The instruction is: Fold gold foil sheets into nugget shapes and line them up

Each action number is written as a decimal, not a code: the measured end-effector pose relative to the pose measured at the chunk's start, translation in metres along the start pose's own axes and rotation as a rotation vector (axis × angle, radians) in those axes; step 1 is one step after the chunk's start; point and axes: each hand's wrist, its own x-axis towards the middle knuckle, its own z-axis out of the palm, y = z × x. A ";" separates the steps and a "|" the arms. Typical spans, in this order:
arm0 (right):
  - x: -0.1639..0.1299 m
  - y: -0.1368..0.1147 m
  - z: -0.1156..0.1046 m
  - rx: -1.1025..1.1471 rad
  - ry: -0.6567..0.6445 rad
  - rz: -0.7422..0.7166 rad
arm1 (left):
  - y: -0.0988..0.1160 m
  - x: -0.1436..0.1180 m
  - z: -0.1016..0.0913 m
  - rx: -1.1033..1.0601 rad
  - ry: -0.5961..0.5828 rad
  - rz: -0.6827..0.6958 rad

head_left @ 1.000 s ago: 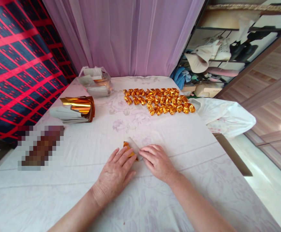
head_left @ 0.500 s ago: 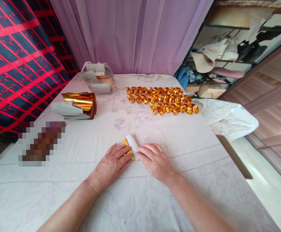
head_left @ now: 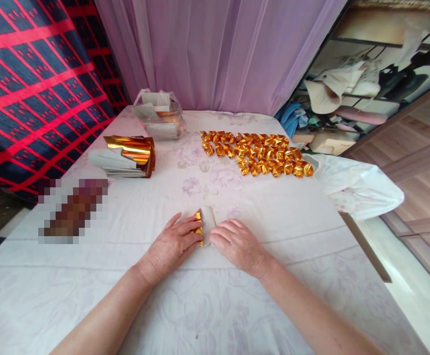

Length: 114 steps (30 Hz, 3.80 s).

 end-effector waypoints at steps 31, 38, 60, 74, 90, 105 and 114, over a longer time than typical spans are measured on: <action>0.013 0.002 0.016 0.279 0.026 0.313 | 0.014 -0.004 0.002 -0.139 0.051 -0.154; 0.011 0.001 0.021 0.261 0.043 0.368 | 0.014 -0.005 0.001 -0.215 0.016 -0.180; 0.014 0.000 0.020 0.223 -0.010 0.343 | 0.008 -0.007 -0.008 -0.310 -0.091 -0.145; 0.014 0.000 0.022 0.230 -0.003 0.353 | 0.003 -0.010 -0.008 -0.257 -0.118 -0.074; 0.010 -0.003 0.021 0.117 -0.001 0.395 | 0.010 -0.010 -0.003 -0.067 -0.079 -0.022; 0.004 -0.001 0.017 0.183 -0.031 0.327 | 0.014 -0.006 -0.009 0.041 -0.043 -0.019; -0.002 -0.011 0.007 0.085 -0.016 0.258 | 0.021 -0.018 -0.003 0.152 -0.036 0.046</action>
